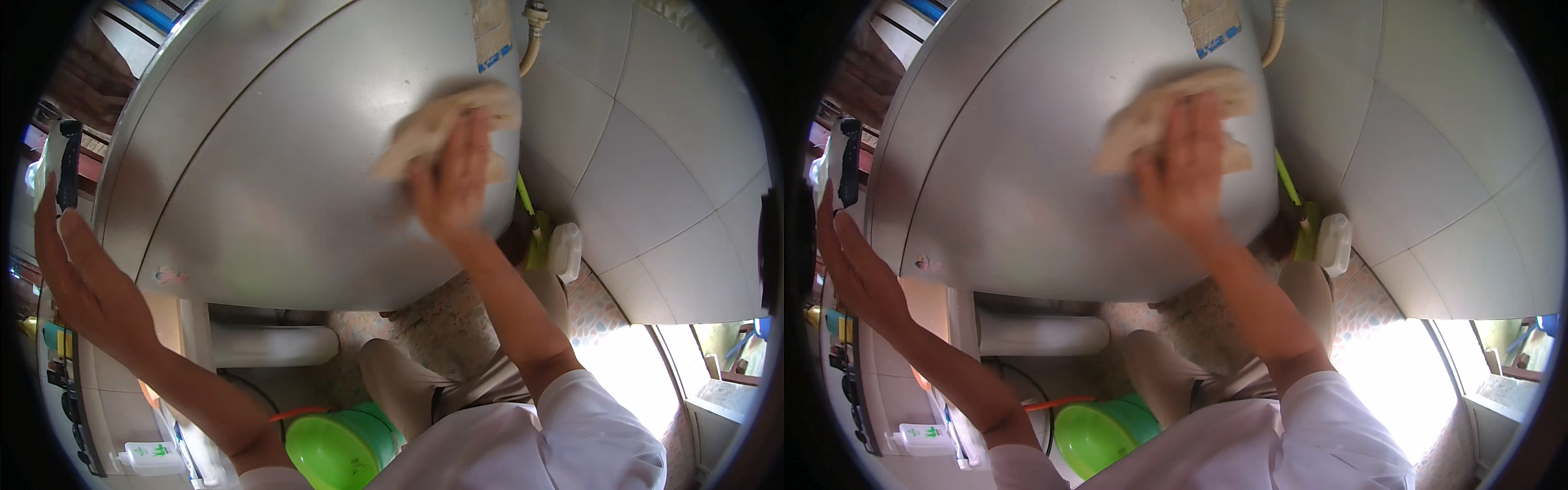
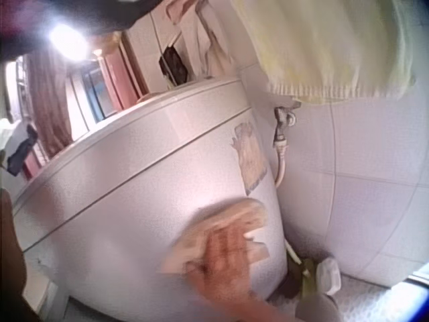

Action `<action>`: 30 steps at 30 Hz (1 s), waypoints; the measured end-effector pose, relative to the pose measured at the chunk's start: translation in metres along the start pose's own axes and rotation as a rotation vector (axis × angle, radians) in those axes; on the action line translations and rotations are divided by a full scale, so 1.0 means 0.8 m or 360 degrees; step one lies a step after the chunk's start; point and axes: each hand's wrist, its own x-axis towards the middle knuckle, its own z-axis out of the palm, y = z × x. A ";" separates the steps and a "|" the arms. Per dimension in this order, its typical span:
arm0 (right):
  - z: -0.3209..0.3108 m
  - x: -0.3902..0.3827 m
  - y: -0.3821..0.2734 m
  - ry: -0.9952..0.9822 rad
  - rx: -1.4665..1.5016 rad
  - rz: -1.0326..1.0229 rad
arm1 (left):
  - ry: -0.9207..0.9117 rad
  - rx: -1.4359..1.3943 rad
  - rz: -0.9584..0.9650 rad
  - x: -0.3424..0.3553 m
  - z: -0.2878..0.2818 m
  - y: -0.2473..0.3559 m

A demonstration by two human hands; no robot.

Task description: The person wipes the top, front, and sides of a laundry appliance using a cloth, then rinses the cloth in a basin at the sink.

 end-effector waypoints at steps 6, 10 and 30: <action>-0.006 0.055 0.006 0.0007 0.0083 0.0026 | -0.0148 -0.0083 -0.0195 -0.044 -0.008 -0.107; -0.019 0.159 0.007 0.0261 0.0213 -0.0237 | -0.0275 -0.1215 -0.1246 -0.047 0.004 -0.119; -0.048 0.083 0.163 0.0208 0.1121 0.1006 | 0.0120 -0.1518 -0.2251 -0.046 0.037 -0.131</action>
